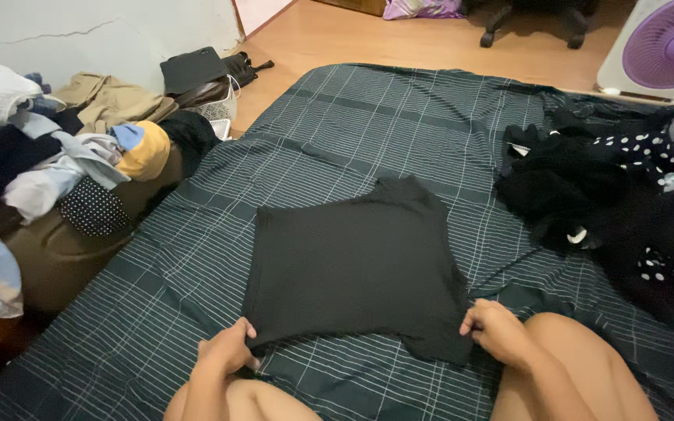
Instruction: The person folds several garments on a bed, including a black t-shirt with a colorful graphic, a plain black t-shirt, a black button-up shirt, and a black-and-white polka dot top. Each item is smoothed, folded into a compact rectangle, and placed in a growing stack.
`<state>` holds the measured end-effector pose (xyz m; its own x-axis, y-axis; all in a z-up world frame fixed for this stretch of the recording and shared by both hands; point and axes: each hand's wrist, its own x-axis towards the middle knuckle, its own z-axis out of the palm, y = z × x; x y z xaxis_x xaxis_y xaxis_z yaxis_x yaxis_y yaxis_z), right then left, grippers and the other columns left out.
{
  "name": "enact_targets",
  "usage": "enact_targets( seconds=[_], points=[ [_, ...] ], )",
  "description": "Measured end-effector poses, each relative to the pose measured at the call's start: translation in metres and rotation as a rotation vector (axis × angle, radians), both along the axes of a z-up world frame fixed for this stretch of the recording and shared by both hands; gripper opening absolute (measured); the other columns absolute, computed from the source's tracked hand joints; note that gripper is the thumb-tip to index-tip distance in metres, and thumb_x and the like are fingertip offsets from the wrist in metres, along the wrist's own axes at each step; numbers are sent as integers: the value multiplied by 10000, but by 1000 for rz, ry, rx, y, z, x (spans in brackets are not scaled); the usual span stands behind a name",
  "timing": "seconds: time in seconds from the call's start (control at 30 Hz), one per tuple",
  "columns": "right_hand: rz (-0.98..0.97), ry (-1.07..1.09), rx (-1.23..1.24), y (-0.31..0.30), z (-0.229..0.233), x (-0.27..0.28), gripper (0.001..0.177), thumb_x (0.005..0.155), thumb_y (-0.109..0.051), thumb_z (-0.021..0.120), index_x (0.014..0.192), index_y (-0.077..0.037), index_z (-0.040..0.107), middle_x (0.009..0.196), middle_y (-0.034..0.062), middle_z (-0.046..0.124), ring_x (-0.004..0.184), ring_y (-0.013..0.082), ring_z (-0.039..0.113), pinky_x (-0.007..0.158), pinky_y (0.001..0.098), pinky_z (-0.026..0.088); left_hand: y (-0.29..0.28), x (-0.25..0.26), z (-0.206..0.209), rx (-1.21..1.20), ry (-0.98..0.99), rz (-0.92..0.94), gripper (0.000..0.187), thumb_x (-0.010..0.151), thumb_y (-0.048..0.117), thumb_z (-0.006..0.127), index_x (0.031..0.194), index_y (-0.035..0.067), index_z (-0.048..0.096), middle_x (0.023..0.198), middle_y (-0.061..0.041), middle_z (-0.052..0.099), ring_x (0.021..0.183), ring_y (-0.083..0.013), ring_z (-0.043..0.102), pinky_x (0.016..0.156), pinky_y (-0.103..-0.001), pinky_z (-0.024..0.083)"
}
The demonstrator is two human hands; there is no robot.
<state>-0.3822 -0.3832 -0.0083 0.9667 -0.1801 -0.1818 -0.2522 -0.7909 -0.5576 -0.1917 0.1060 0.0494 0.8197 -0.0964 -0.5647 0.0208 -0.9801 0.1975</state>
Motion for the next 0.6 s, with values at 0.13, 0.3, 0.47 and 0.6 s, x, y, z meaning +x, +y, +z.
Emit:
enact_targets(
  seconds=[0.13, 0.3, 0.47, 0.6],
  points=[
    [77, -192, -32, -11, 6, -7, 255, 645, -50, 841, 862, -183, 845, 1046, 37, 580, 975, 230, 605, 866, 350, 517, 12, 9, -5, -10, -133, 93, 308, 777, 260, 835, 1075, 234, 761, 1129, 2, 753, 1160, -216, 690, 1113, -493, 391],
    [35, -328, 318, -31, 17, 13, 117, 775, -98, 748, 876, -146, 783, 1434, 41, 556, 1029, 255, 592, 890, 411, 505, 27, 45, -22, -738, -373, 91, 387, 662, 239, 896, 1003, 86, 796, 1103, -95, 734, 1082, -243, 643, 953, -387, 487],
    [-276, -241, 727, -36, 11, 68, 222, 990, -247, 638, 948, -44, 718, 1130, 151, 735, 991, 203, 613, 889, 377, 472, 6, 83, -28, -1029, -234, 484, 506, 832, 314, 806, 1193, -21, 689, 1090, -113, 714, 1000, -178, 632, 919, -321, 466],
    [-526, -221, 439, -22, 3, 119, 399, 993, -407, 625, 1104, -39, 728, 1056, 192, 714, 959, 239, 620, 875, 399, 469, -22, 100, -50, -1157, -300, 605, 513, 864, 372, 758, 1185, -20, 677, 1090, -103, 742, 986, -170, 677, 883, -303, 508]
  ],
)
